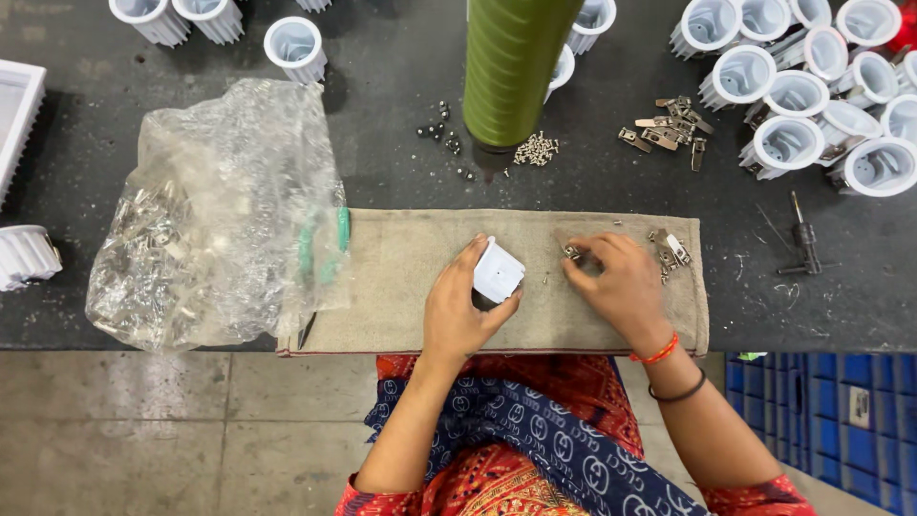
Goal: The person assembles white plastic lamp holder sockets at a factory workbench. They pick small screws and metal clips from the table, position them on a socket body, and use a green electric screwdriver to drive the screws in, then set the finished socket aside and start the next one.
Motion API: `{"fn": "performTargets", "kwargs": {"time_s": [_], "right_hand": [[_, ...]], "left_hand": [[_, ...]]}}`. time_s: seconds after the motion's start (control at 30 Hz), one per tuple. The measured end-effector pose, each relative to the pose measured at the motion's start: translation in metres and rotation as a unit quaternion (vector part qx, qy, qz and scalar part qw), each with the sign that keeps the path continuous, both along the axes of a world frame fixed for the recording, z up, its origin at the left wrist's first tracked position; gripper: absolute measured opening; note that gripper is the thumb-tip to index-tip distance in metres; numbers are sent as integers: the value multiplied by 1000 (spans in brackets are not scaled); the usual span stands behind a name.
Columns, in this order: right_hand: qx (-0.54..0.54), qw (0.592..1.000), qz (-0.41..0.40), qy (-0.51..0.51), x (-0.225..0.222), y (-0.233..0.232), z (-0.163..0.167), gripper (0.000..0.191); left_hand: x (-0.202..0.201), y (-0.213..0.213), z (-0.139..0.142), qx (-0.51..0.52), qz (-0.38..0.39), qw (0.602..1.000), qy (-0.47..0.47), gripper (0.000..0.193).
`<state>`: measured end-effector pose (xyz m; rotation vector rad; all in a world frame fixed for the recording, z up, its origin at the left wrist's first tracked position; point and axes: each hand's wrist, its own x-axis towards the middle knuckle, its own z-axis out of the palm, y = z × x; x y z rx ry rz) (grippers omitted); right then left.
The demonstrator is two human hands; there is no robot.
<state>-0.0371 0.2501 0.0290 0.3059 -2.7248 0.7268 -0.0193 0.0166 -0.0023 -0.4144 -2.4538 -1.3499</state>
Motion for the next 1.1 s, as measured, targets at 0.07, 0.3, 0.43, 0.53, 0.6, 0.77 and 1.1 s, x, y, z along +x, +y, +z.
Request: {"fn": "performTargets", "kwargs": {"time_s": [0.07,0.3,0.43,0.53,0.6,0.77,1.1], "right_hand": [[-55,998,-9,-28,0,-5,6,21],[-176,977,120,23,16,-52,15,22],[-128,982,115,79,20,-66,16,22],[-136,983,104,72,20,-69,17,23],[-152,981,102,65,21,-71,17,22],[-146,981,104,74,22,-73,18,23],[-136,984,105,55,19,-73,19,26]], "left_hand": [[0,0,1,-1,0,1000,5,80],[-1,-1,1,-4,-6,1000,14,79],[-1,-2,0,6,-4,1000,8,76],[-1,-2,1,4,-8,1000,6,76],[-1,-1,2,0,-8,1000,4,75],[-1,-2,3,9,-9,1000,5,75],[-1,-3,3,19,-14,1000,9,76]]}}
